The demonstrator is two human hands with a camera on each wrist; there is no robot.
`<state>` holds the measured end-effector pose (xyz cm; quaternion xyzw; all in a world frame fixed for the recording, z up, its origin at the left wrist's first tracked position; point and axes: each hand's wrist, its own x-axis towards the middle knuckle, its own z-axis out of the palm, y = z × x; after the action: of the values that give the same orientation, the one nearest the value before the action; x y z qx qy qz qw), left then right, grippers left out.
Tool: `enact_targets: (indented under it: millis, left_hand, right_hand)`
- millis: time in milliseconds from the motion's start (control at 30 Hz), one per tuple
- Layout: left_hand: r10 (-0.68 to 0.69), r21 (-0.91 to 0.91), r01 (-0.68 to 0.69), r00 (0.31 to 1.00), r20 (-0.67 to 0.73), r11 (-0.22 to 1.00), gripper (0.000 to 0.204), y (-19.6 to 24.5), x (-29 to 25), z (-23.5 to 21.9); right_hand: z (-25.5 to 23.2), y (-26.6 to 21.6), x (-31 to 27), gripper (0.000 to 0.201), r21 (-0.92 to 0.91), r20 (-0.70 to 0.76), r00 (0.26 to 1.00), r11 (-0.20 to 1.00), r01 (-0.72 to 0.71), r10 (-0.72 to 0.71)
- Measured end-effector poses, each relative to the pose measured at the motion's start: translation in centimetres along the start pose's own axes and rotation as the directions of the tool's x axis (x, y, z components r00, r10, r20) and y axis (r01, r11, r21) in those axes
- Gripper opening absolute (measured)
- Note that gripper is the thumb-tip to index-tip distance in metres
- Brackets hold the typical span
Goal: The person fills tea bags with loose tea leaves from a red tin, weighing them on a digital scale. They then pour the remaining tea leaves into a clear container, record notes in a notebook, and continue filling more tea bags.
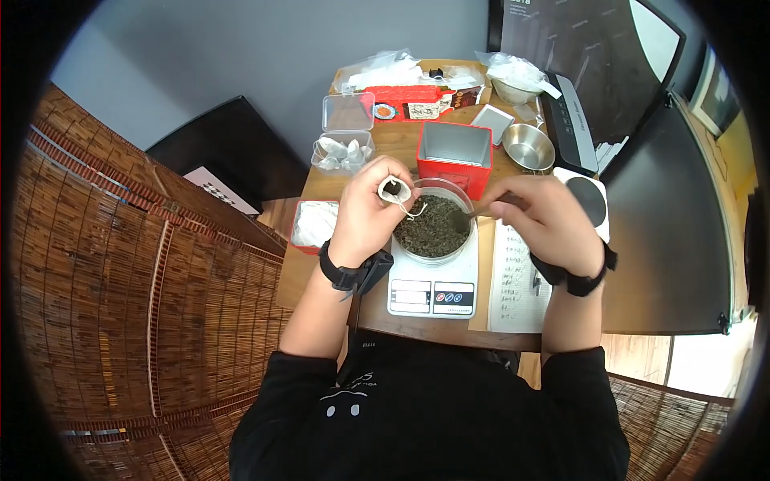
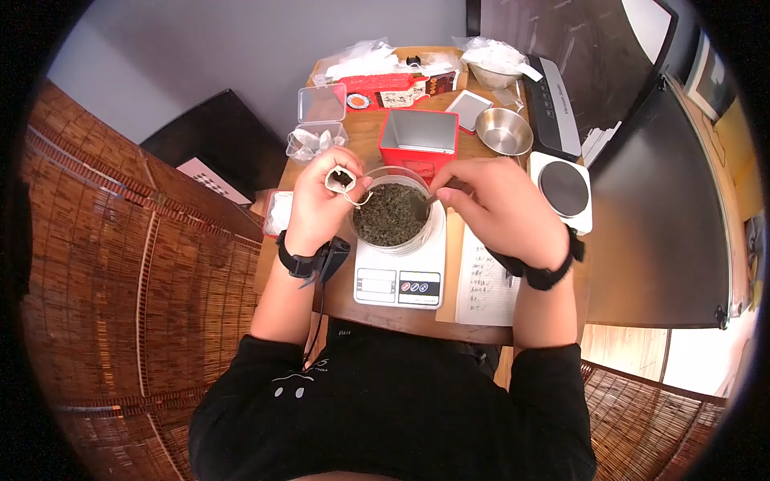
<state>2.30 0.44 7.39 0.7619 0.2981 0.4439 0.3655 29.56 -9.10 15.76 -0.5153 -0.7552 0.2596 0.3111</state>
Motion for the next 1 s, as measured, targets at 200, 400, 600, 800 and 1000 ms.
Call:
enact_targets:
  millis: [200,400,600,800,1000]
  left_hand:
    - [0.071,0.016,-0.071,0.997,-0.023,0.997,0.019,-0.3,0.1,0.1]
    - [0.009,0.003,-0.009,1.000,0.001,1.000,0.019,-1.0,-0.1,0.2]
    - [-0.009,0.020,0.009,1.000,-0.005,1.000,0.018,-1.3,0.0,0.6]
    - [-0.007,0.033,0.007,1.000,-0.009,0.999,0.018,-1.3,0.1,0.7]
    - [-0.007,0.036,0.008,0.999,-0.034,0.999,0.017,-1.2,0.2,0.2]
  right_hand:
    - [3.0,4.6,2.8,0.016,0.317,0.104,0.990,0.940,-0.125,0.097]
    - [2.6,7.1,3.7,0.019,0.585,0.249,0.946,0.746,-0.319,0.209]
    - [3.2,9.7,4.6,0.023,0.677,0.320,0.935,0.653,-0.340,0.154]
    - [3.5,10.9,4.8,0.024,0.760,0.356,0.926,0.539,-0.363,0.122]
    - [3.0,11.8,4.6,0.024,0.835,0.335,0.938,0.432,-0.341,0.091]
